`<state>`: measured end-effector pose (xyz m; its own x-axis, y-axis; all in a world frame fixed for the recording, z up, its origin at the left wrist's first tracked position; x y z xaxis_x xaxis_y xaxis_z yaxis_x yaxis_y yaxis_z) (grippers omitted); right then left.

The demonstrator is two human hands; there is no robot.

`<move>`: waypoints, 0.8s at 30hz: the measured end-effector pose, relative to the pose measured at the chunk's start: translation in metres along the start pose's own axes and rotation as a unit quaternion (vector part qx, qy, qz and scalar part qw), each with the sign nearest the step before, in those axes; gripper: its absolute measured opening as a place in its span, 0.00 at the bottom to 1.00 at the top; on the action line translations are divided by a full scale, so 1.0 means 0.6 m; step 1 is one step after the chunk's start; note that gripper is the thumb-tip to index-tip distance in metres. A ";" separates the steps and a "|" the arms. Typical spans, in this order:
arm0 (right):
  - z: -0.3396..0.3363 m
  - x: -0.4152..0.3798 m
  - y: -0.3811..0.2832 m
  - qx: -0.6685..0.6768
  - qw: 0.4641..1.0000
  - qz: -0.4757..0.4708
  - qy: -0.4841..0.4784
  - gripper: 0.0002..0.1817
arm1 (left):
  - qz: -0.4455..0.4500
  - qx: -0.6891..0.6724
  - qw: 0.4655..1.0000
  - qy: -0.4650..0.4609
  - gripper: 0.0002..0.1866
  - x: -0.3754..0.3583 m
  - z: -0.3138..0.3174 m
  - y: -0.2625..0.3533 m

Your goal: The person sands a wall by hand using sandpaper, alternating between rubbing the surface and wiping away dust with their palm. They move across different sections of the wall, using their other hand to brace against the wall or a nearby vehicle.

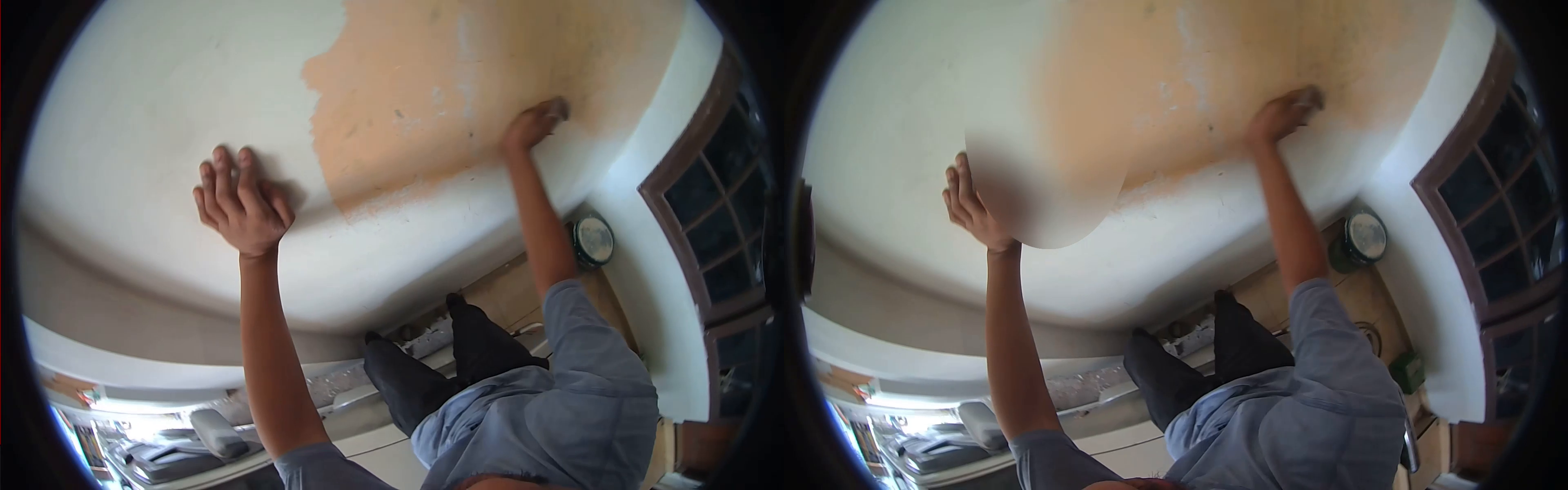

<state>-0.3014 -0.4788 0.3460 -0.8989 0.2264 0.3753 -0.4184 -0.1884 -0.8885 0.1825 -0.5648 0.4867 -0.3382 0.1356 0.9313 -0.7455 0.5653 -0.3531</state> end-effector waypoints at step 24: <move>0.183 -0.001 -0.662 -0.008 0.872 -0.489 -0.021 0.24 | -0.055 -0.014 0.998 0.011 0.26 -0.027 0.004 -0.019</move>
<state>-0.1488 -0.5089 0.7278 -0.1163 0.2353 0.9649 -0.9860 0.0892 -0.1406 0.1952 -0.5755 0.4758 -0.2429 0.0893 0.9659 -0.7611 0.5998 -0.2469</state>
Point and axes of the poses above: each hand's wrist, its own x-axis towards the middle knuckle, its own z-axis out of the palm, y = z × x, the point moved 10 cm from there along x, towards the middle knuckle, and after that the axes turned 8 degrees about -x, right-handed, at the moved point
